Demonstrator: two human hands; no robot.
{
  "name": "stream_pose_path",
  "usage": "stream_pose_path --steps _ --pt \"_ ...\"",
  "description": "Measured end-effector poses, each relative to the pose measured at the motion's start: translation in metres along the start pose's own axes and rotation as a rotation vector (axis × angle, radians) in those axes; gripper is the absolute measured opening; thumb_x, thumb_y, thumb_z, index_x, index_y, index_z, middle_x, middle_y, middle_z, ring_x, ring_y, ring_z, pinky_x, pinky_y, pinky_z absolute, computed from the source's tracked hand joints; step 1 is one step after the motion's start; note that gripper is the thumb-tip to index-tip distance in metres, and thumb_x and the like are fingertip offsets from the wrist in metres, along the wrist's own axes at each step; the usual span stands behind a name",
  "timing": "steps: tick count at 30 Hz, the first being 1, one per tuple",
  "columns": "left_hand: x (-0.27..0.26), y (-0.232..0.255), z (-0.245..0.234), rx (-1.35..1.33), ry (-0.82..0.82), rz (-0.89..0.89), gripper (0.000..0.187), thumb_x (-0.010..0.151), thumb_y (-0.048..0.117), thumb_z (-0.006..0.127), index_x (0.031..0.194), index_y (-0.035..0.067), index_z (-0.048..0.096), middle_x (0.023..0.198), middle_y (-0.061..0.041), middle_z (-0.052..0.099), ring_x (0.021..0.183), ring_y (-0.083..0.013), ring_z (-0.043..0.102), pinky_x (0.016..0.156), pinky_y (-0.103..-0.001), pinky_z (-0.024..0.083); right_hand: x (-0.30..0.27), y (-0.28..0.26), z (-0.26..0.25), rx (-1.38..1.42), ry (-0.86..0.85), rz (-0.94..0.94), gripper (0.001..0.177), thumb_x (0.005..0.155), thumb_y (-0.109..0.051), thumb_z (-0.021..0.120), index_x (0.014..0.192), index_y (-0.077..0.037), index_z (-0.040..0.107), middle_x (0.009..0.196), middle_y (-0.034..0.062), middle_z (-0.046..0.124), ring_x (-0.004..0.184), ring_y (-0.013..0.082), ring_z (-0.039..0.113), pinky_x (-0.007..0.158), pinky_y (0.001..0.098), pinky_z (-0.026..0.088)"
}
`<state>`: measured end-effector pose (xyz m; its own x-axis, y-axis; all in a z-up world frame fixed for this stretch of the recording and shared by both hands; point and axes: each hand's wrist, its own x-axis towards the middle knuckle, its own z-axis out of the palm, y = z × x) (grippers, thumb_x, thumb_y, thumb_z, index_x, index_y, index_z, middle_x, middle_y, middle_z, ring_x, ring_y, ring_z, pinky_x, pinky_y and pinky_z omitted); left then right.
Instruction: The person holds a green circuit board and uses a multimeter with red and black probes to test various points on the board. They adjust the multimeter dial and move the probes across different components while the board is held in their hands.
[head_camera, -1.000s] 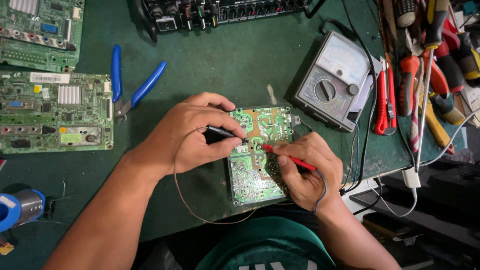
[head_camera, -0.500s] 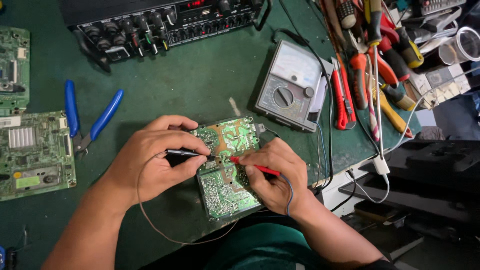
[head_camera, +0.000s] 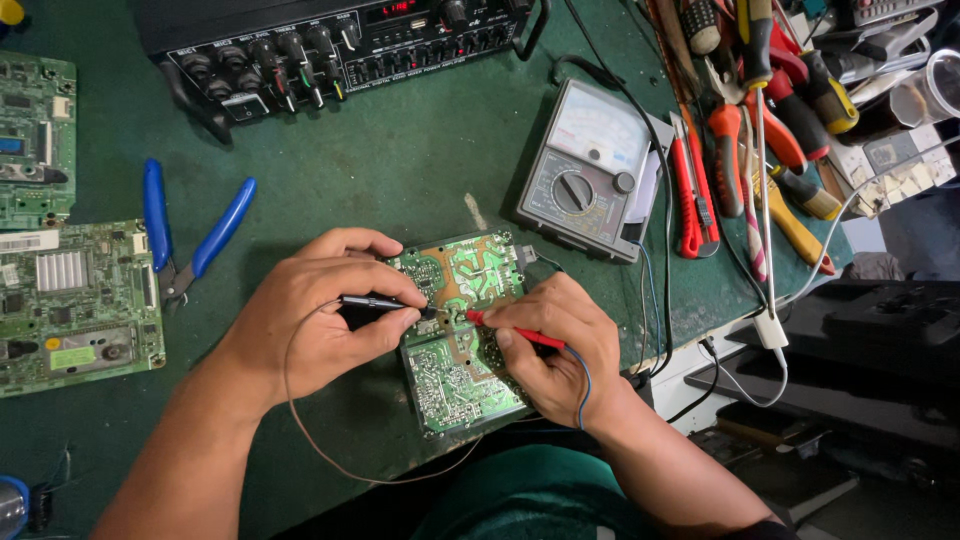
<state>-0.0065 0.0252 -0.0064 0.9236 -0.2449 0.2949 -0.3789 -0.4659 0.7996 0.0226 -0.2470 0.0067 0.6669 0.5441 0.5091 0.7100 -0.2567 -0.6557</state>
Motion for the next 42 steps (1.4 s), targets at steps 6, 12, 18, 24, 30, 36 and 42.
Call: stream_pose_path --steps 6,12,18,24,30,36,42 --pt "-0.001 0.0 -0.001 -0.007 -0.001 -0.02 0.01 0.092 0.025 0.079 0.099 0.02 0.081 0.093 0.002 0.082 0.122 -0.0261 0.068 0.097 -0.04 0.058 0.0 0.0 0.0 0.015 0.009 0.0 0.016 0.104 -0.012 0.06 0.103 -0.004 0.074 0.101 0.0085 0.081 0.083 0.024 0.071 0.084 0.0371 0.054" --pt "-0.002 0.009 -0.007 0.017 -0.103 -0.242 0.019 0.095 0.04 0.073 0.104 0.029 0.086 0.136 -0.01 0.062 0.121 -0.029 0.068 0.092 -0.051 0.055 0.002 -0.003 -0.002 0.024 -0.022 0.009 0.025 0.105 -0.019 0.059 0.099 -0.002 0.075 0.098 0.0085 0.081 0.082 0.0261 0.072 0.084 0.0392 0.053" --pt "-0.004 0.011 -0.002 -0.085 -0.093 -0.269 0.031 0.1 0.048 0.063 0.12 0.028 0.077 0.141 -0.008 0.058 0.133 -0.0332 0.06 0.109 -0.064 0.054 -0.005 0.001 0.0 0.003 0.014 -0.016 0.019 0.103 -0.014 0.061 0.098 -0.002 0.074 0.094 0.0097 0.079 0.079 0.028 0.069 0.082 0.0386 0.052" --pt "0.0 0.009 0.004 -0.049 0.025 -0.191 0.016 0.091 0.034 0.078 0.103 0.026 0.085 0.12 -0.007 0.066 0.115 -0.0172 0.07 0.094 -0.035 0.055 -0.002 0.0 0.001 -0.014 -0.033 -0.069 0.015 0.103 -0.013 0.062 0.1 -0.003 0.073 0.098 0.0097 0.08 0.081 0.0271 0.07 0.083 0.039 0.051" --pt "-0.001 0.006 0.007 -0.014 0.028 -0.183 0.016 0.09 0.036 0.078 0.102 0.028 0.085 0.12 -0.006 0.066 0.117 -0.0152 0.068 0.099 -0.033 0.053 -0.002 0.001 0.001 -0.033 -0.049 -0.058 0.013 0.103 -0.01 0.064 0.104 -0.005 0.076 0.1 0.0081 0.08 0.079 0.024 0.066 0.082 0.0367 0.05" --pt "0.0 0.01 0.005 -0.018 0.01 -0.196 0.016 0.09 0.036 0.079 0.103 0.028 0.085 0.121 -0.006 0.066 0.117 -0.0155 0.068 0.09 -0.034 0.056 -0.003 0.004 0.002 -0.024 -0.063 -0.072 0.012 0.103 -0.01 0.064 0.105 -0.005 0.075 0.102 0.0078 0.08 0.082 0.024 0.069 0.084 0.0373 0.05" --pt "-0.001 0.009 0.006 -0.031 -0.001 -0.198 0.016 0.091 0.035 0.078 0.103 0.028 0.085 0.122 -0.005 0.064 0.12 -0.016 0.066 0.09 -0.035 0.056 -0.003 0.002 0.001 -0.034 -0.055 -0.085 0.013 0.103 -0.01 0.063 0.105 -0.005 0.075 0.103 0.0082 0.081 0.084 0.0243 0.073 0.083 0.0366 0.051"
